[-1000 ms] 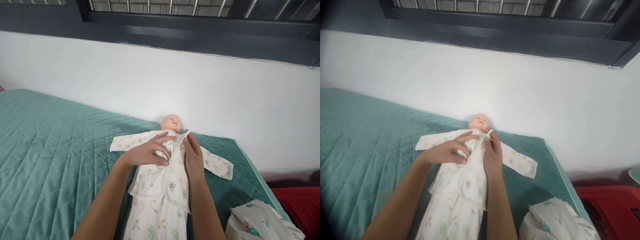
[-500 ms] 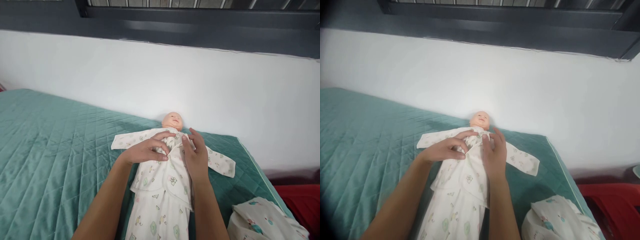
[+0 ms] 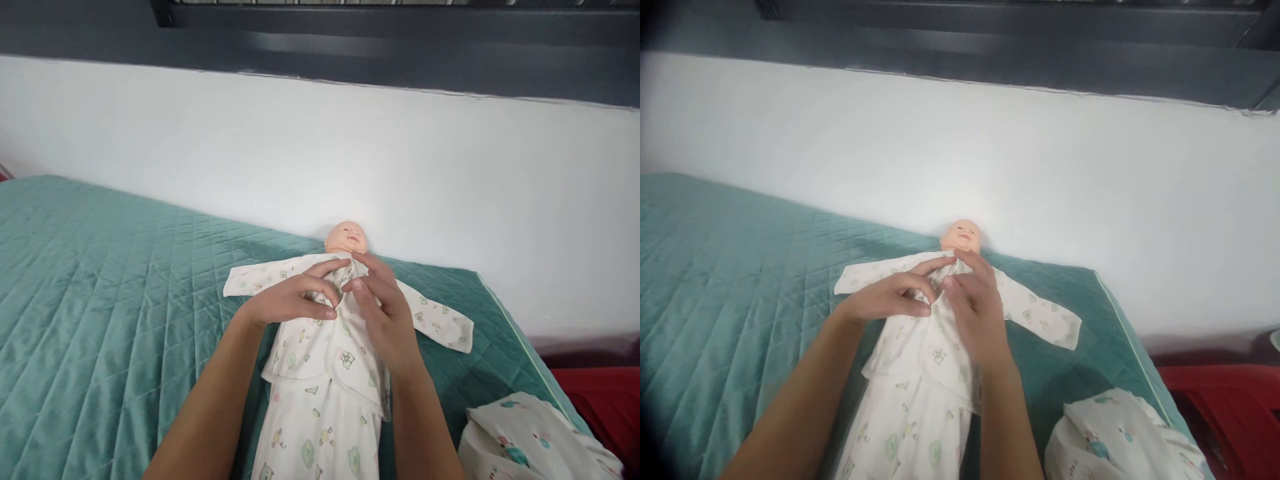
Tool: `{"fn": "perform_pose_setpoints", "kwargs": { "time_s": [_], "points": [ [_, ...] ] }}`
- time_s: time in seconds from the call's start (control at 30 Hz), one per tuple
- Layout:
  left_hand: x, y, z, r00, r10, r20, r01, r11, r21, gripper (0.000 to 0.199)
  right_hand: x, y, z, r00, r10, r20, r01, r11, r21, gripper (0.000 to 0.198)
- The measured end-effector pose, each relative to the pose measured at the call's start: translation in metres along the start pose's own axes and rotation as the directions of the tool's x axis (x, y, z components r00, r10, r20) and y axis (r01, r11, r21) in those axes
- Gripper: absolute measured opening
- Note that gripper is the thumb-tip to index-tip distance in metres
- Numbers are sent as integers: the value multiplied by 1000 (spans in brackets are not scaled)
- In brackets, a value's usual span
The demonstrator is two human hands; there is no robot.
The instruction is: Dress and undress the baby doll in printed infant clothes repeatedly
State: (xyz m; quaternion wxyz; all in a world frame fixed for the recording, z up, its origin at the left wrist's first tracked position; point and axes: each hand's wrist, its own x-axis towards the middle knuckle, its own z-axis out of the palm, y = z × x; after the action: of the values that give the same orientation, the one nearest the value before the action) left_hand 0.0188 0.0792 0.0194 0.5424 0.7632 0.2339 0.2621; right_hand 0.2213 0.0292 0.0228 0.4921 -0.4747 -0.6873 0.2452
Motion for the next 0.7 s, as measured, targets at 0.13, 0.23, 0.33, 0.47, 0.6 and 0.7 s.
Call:
{"fn": "perform_pose_setpoints", "kwargs": {
  "time_s": [0.13, 0.23, 0.33, 0.47, 0.6, 0.7],
  "points": [
    [2, -1, 1, 998, 55, 1, -55, 998, -19, 8, 0, 1, 4, 987, 11, 163, 5, 995, -99, 33],
    [2, 1, 1, 999, 51, 11, -51, 999, -2, 9, 1, 2, 4, 988, 6, 153, 13, 992, -123, 37],
    [3, 3, 1, 999, 40, 14, -41, 999, 33, 12, 2, 0, 3, 985, -1, 174, 23, 991, -130, 38],
    [4, 4, 1, 999, 39, 2, -39, 997, 64, 13, 2, -3, 2, 975, -28, 220, 56, 991, -120, 37],
    [6, 5, 2, 998, 56, 12, -56, 995, 78, 16, 1, -5, 0, 969, -14, 246, 34, 997, -76, 35],
    [5, 6, 1, 998, 69, 0, -69, 994, 80, 19, 0, -4, -2, 973, -7, 231, 6, 1000, 3, 37]
  ]
}}
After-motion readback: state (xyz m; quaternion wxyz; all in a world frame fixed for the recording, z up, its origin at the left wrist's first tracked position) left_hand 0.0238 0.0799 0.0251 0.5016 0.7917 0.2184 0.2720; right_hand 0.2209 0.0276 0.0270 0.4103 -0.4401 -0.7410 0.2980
